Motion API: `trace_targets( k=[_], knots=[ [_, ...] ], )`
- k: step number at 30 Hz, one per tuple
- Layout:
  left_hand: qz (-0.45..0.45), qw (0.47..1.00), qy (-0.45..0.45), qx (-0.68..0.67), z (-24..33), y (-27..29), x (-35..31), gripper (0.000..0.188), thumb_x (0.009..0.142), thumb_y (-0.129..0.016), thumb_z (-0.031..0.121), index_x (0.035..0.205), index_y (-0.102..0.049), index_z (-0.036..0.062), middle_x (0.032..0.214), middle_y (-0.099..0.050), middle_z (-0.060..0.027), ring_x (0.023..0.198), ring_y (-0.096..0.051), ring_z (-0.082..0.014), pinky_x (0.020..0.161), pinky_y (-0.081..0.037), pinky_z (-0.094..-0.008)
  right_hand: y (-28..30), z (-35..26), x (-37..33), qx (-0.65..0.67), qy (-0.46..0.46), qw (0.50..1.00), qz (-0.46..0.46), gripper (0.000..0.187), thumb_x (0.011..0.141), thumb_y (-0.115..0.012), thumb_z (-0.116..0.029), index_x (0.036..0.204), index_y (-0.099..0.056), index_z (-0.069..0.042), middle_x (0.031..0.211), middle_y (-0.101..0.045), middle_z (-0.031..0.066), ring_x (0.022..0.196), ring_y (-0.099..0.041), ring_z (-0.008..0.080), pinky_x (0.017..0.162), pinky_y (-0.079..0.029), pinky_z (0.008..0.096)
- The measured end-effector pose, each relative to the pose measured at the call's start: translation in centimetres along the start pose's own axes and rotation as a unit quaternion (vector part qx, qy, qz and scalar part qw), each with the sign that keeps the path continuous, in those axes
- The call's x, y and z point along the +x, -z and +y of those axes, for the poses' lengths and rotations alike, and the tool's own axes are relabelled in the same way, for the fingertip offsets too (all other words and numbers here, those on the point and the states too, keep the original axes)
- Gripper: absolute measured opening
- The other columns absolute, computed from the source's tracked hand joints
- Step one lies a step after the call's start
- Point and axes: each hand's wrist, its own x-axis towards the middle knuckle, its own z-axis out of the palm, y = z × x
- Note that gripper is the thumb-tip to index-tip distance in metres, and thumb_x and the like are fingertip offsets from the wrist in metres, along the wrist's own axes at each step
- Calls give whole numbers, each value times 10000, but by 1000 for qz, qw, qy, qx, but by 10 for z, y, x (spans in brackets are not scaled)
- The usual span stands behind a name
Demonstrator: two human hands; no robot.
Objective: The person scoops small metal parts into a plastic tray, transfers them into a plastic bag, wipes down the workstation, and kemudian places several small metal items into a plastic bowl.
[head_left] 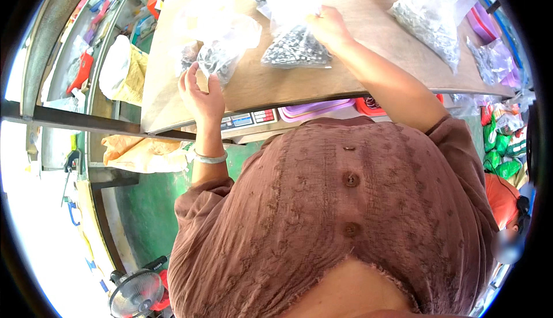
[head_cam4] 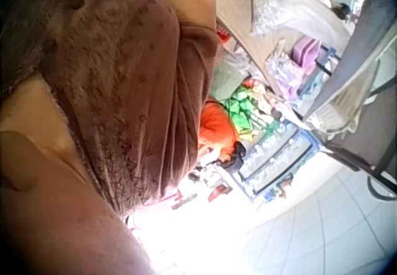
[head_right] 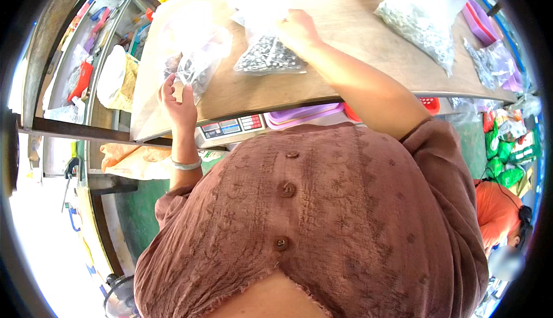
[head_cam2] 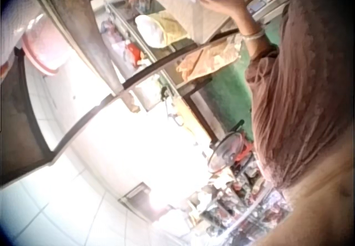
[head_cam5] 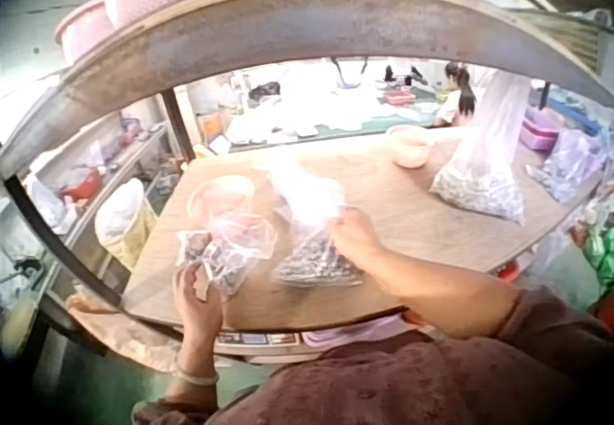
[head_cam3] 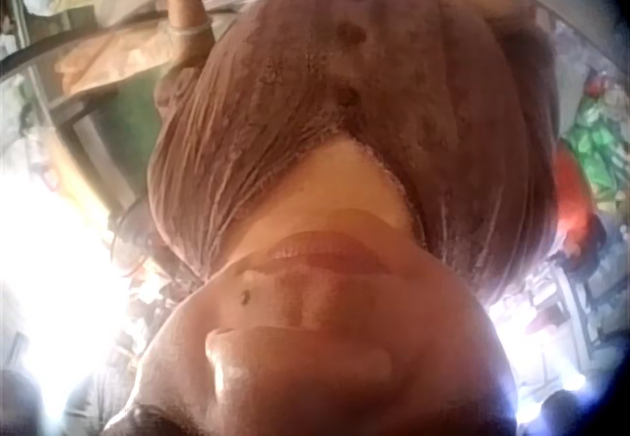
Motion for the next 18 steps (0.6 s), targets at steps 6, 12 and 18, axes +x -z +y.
trace_targets(
  k=[6, 12, 18],
  knots=[
    [56, 997, 45, -7, -26, 22, 18, 415, 735, -538, 12, 1143, -465, -2, 1051, -498, -154, 908, -476, -252, 806, -398, -343, 28, -3, 0, 95, -42, 995, 12, 182, 811, -528, -129, 903, -597, 11, 801, -610, 64, 715, -546, 123, 665, -427, 267],
    [-2, 990, -106, 87, -13, 16, 24, 537, 702, -637, 149, 1162, -430, -33, 1070, -505, -193, 985, -483, -323, 835, -392, -409, 47, -13, 4, 167, -51, 983, 65, 225, 812, -529, -124, 938, -562, 59, 834, -606, 90, 747, -544, 140, 677, -427, 275],
    [-75, 981, -104, 149, 50, -46, 26, 735, 641, -698, 300, 1212, -376, -31, 1159, -440, -257, 1080, -421, -377, 914, -331, -434, 52, 15, 3, 105, -72, 990, 62, 268, 802, -537, -132, 983, -560, 64, 878, -609, 103, 769, -551, 152, 687, -426, 288]
  ],
)
